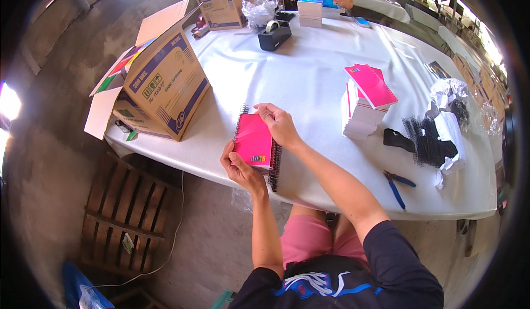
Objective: The person assembles notebooks by threading spiral bindings through pre-punched holes, trimming the excess wire with pliers, and placing the finished items into a stack or box.
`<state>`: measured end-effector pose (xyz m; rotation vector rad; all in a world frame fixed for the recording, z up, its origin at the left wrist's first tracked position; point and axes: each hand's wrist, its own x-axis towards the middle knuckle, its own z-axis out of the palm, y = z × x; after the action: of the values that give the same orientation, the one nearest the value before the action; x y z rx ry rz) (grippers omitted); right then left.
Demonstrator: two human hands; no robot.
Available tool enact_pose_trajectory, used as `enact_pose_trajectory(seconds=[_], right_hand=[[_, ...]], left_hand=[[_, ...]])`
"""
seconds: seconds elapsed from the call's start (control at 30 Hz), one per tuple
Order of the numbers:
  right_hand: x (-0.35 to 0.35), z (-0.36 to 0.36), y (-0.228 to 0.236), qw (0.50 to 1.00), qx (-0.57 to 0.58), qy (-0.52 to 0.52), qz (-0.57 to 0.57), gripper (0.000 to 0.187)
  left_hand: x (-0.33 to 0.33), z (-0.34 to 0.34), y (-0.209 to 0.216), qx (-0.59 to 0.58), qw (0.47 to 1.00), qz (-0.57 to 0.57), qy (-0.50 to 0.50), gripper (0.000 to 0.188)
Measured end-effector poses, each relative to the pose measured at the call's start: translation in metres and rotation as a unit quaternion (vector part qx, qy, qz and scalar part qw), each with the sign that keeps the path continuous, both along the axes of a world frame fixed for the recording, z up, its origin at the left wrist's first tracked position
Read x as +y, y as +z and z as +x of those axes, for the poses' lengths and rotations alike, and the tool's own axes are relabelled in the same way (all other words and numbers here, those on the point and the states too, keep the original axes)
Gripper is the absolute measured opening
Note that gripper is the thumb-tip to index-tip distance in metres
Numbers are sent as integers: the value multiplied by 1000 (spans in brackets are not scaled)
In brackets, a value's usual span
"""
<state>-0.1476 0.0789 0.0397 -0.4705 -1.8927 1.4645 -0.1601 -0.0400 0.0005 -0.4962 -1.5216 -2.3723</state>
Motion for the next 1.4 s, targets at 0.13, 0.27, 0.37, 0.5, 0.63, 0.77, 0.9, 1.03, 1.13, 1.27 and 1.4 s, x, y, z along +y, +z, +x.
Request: enact_pose_trajectory(seconds=[0.13, 0.27, 0.37, 0.5, 0.63, 0.77, 0.9, 1.03, 1.13, 1.27, 1.4], right_hand=[[1, 14, 13, 980, 2, -83, 181, 31], [21, 90, 75, 851, 6, -233, 471, 33], [91, 164, 110, 828, -47, -349, 436, 39], [152, 224, 118, 822, -403, -321, 244, 55], [142, 239, 109, 818, -423, -308, 239, 62], [96, 259, 122, 879, -170, -370, 250, 29], [31, 281, 59, 909, -125, -196, 346, 14], [7, 298, -27, 923, -252, -137, 255, 31], [47, 326, 0, 961, -195, -56, 190, 29], [173, 353, -24, 804, -275, -406, 336, 28], [206, 348, -40, 675, -470, -427, 375, 15]], left_hand=[[4, -2, -6, 62, 998, 4, 22, 40], [-14, 0, 2, 68, 987, 48, 139, 38], [-28, 29, 55, 141, 972, 9, 189, 30], [8, 80, 89, 317, 947, 17, -37, 20], [43, 118, 95, 376, 914, -95, -114, 24], [44, 139, 100, 428, 893, -110, -89, 27], [39, 178, 86, 474, 833, -274, -83, 40], [53, 177, -1, 427, 751, -495, -96, 44], [54, 174, -7, 415, 781, -454, -111, 48], [80, 176, -1, 413, 794, -439, -82, 55], [83, 174, 0, 397, 809, -432, -43, 54]])
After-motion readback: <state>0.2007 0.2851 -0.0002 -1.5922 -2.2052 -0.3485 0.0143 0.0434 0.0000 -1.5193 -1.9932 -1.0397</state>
